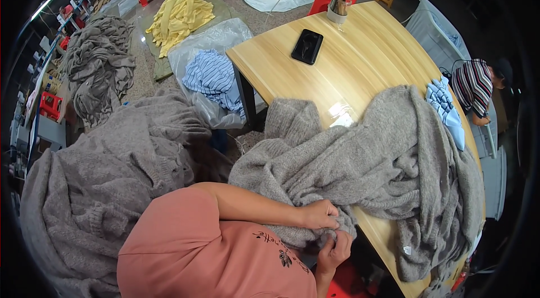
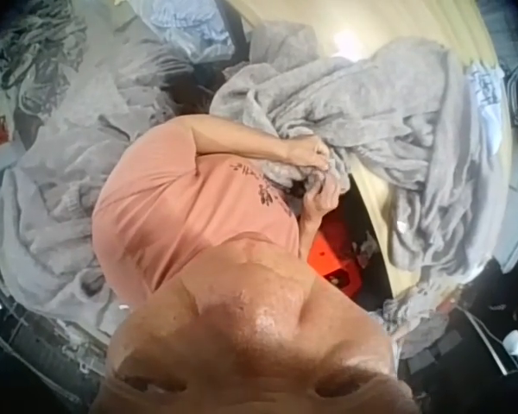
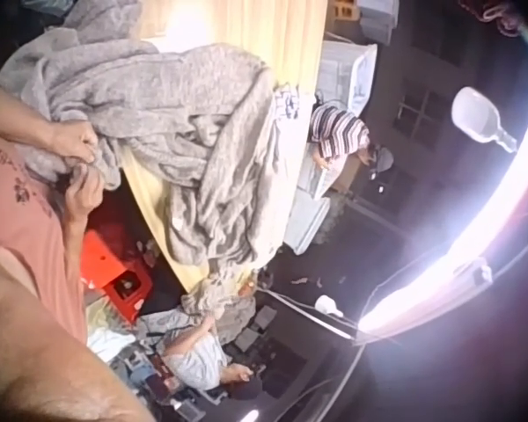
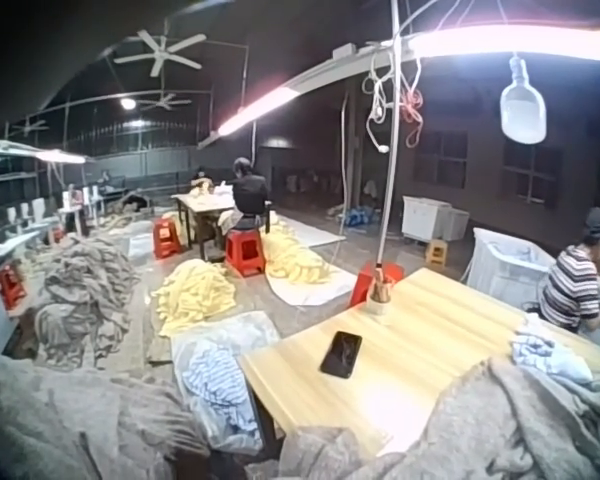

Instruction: Inspecting grey knitted sweaters for loose threads and defects on a factory work table.

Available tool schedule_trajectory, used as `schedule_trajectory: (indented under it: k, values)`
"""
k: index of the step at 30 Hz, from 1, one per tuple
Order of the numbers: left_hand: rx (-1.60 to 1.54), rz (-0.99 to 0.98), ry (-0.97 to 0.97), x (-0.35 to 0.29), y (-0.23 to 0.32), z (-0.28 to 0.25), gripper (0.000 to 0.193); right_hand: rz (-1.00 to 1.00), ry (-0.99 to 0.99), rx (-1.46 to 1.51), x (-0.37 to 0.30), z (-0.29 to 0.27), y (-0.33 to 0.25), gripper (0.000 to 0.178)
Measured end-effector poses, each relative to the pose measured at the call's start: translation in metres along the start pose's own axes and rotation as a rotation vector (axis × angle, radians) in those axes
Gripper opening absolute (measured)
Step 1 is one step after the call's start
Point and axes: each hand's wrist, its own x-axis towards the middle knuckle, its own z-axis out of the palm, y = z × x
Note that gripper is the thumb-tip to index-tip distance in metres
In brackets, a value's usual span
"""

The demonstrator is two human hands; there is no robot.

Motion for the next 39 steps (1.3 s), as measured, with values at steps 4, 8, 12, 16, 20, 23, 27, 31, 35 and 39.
schedule_trajectory:
  k: [4,8,12,16,20,23,27,31,35,39]
  values:
    - [0.076,0.012,-0.038,-0.003,0.009,0.0,0.015,-0.132,0.17,-0.053,-0.009,0.004,0.001,0.02]
    - [-0.022,0.041,-0.1,-0.005,0.015,-0.001,0.012,-0.179,0.227,-0.115,-0.009,0.013,0.005,0.019]
    - [0.03,0.001,-0.1,-0.004,0.011,-0.003,0.011,-0.186,0.207,-0.136,-0.006,0.017,0.005,0.019]
    - [0.063,0.038,-0.077,-0.004,0.005,-0.006,0.009,-0.066,0.08,-0.066,-0.004,0.011,0.002,0.022]
    - [0.103,0.085,-0.112,-0.005,0.004,-0.007,0.01,0.051,0.033,0.059,0.0,0.002,-0.001,0.023]
    - [0.211,0.147,-0.08,-0.007,0.008,-0.006,0.007,0.126,0.043,0.191,0.007,0.0,-0.002,0.024]
    - [0.283,0.14,-0.089,-0.009,0.013,-0.006,0.006,0.092,0.05,0.221,0.015,-0.002,-0.002,0.023]
    - [0.373,0.288,0.005,-0.01,0.015,-0.003,0.006,0.416,0.003,0.384,0.015,-0.004,0.0,0.017]
    - [0.444,0.393,0.058,-0.01,0.014,0.0,0.008,0.408,-0.113,0.333,0.01,-0.002,0.004,0.013]
    - [0.527,0.445,0.068,-0.011,0.014,0.002,0.011,0.413,-0.016,0.394,0.007,0.005,0.008,0.007]
